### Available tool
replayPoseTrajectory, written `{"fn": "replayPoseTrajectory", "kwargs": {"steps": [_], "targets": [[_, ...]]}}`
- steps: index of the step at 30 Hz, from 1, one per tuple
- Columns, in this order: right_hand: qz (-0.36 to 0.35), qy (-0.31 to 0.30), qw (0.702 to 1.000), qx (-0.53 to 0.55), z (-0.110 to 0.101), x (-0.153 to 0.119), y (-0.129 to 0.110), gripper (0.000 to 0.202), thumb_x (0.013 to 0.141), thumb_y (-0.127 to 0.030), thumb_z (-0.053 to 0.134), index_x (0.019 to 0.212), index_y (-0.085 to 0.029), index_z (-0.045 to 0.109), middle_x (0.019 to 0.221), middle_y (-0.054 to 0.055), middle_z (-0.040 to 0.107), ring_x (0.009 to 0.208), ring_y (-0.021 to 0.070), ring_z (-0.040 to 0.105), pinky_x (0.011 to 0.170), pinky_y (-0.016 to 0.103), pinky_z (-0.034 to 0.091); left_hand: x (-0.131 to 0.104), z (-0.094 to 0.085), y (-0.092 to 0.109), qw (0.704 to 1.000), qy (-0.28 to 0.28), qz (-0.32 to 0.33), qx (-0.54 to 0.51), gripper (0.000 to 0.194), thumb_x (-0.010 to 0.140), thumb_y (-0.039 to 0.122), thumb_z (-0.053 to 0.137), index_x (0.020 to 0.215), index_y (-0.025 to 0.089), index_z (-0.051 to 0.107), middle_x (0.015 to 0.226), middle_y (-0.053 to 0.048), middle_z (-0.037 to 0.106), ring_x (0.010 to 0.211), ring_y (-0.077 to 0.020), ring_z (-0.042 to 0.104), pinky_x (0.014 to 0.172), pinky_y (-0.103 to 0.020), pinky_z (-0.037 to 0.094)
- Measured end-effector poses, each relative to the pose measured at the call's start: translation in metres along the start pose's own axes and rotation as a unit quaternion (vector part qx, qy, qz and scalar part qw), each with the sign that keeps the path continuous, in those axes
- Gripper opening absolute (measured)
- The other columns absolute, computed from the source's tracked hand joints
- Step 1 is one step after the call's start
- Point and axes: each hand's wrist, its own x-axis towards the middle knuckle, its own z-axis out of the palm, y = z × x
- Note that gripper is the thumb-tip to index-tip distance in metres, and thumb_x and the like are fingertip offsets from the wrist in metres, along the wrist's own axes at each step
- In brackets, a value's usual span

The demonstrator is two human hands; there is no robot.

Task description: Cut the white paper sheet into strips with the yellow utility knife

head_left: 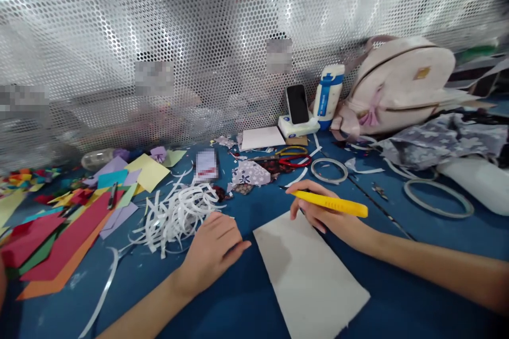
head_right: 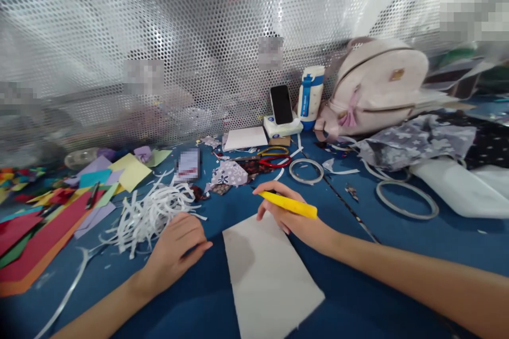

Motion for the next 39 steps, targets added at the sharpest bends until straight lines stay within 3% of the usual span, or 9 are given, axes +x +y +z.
{"fn": "replayPoseTrajectory", "kwargs": {"steps": [3,5,8,14,17,20,26,33,39], "targets": [[0.002,-0.002,1.000,-0.006,-0.004,-0.002,-0.005,0.033,0.097,-0.052,0.063,0.114,-0.024,0.060,0.047,-0.009,0.039,0.065,0.0195,0.064,0.062,0.031,0.050,-0.003,0.002,-0.005,1.000,0.009,-0.012,-0.006,0.033,0.108,0.030,0.051,0.079,0.017,0.060,0.074,0.000,0.061,0.070,-0.0143,0.059,0.072,-0.032,0.052],[0.002,0.001,1.000,-0.009,-0.007,-0.002,-0.007,0.034,0.097,-0.053,0.062,0.114,-0.024,0.060,0.047,-0.009,0.041,0.066,0.0193,0.063,0.065,0.031,0.050,-0.005,0.003,-0.008,0.999,0.009,-0.030,-0.015,0.019,0.105,0.032,0.058,0.101,0.015,0.066,0.095,-0.003,0.068,0.081,-0.0153,0.065,0.077,-0.033,0.057],[0.003,0.009,1.000,-0.011,-0.011,-0.001,-0.006,0.035,0.096,-0.054,0.062,0.114,-0.024,0.061,0.051,-0.007,0.048,0.062,0.0176,0.059,0.057,0.029,0.046,-0.008,0.003,-0.011,0.998,0.004,-0.063,-0.031,0.028,0.103,0.035,0.062,0.125,0.018,0.063,0.124,-0.009,0.065,0.101,-0.0203,0.068,0.086,-0.039,0.060],[0.004,0.016,1.000,-0.020,-0.012,0.000,-0.003,0.037,0.094,-0.055,0.063,0.114,-0.024,0.062,0.068,-0.001,0.064,0.054,0.0131,0.052,0.048,0.026,0.037,-0.005,-0.001,-0.009,0.990,0.018,-0.123,-0.071,0.026,0.102,0.035,0.063,0.121,0.016,0.064,0.116,-0.008,0.067,0.095,-0.0195,0.068,0.083,-0.038,0.060],[0.008,0.018,1.000,-0.020,-0.012,-0.001,-0.003,0.036,0.095,-0.055,0.062,0.113,-0.023,0.061,0.066,-0.002,0.062,0.056,0.0144,0.053,0.048,0.027,0.036,-0.001,-0.003,-0.005,0.985,0.034,-0.142,-0.092,0.021,0.104,0.035,0.060,0.113,0.016,0.064,0.101,-0.004,0.069,0.086,-0.0167,0.068,0.080,-0.035,0.059],[0.016,0.021,1.000,-0.016,-0.010,-0.001,-0.005,0.038,0.094,-0.056,0.062,0.113,-0.023,0.061,0.058,-0.004,0.054,0.061,0.0170,0.056,0.050,0.028,0.036,0.003,-0.002,0.001,0.983,0.030,-0.148,-0.106,0.025,0.103,0.041,0.059,0.117,0.020,0.062,0.109,-0.006,0.069,0.097,-0.0197,0.068,0.086,-0.035,0.058],[0.033,0.030,0.999,-0.003,-0.010,0.000,-0.006,0.037,0.094,-0.055,0.063,0.114,-0.023,0.062,0.047,-0.007,0.042,0.067,0.0205,0.061,0.055,0.028,0.038,0.001,0.002,0.010,0.984,-0.028,-0.137,-0.107,0.046,0.096,0.049,0.069,0.135,0.029,0.056,0.136,-0.009,0.061,0.128,-0.0287,0.058,0.108,-0.049,0.049],[0.043,0.024,0.999,0.015,-0.014,0.000,0.001,0.037,0.096,-0.050,0.060,0.120,-0.022,0.060,0.069,-0.003,0.061,0.046,0.0082,0.031,0.048,0.027,0.022,-0.003,0.003,0.008,0.985,-0.081,-0.110,-0.101,0.043,0.102,0.040,0.061,0.143,0.031,0.050,0.145,-0.009,0.057,0.134,-0.0269,0.056,0.113,-0.050,0.047],[0.049,0.015,0.998,0.020,-0.016,-0.001,0.003,0.034,0.097,-0.049,0.060,0.119,-0.022,0.061,0.067,-0.004,0.058,0.049,0.0095,0.033,0.049,0.028,0.024,-0.002,0.007,0.005,0.982,-0.150,-0.064,-0.096,0.067,0.099,0.043,0.065,0.157,0.033,0.035,0.154,-0.008,0.053,0.143,-0.0280,0.049,0.120,-0.050,0.040]]}}
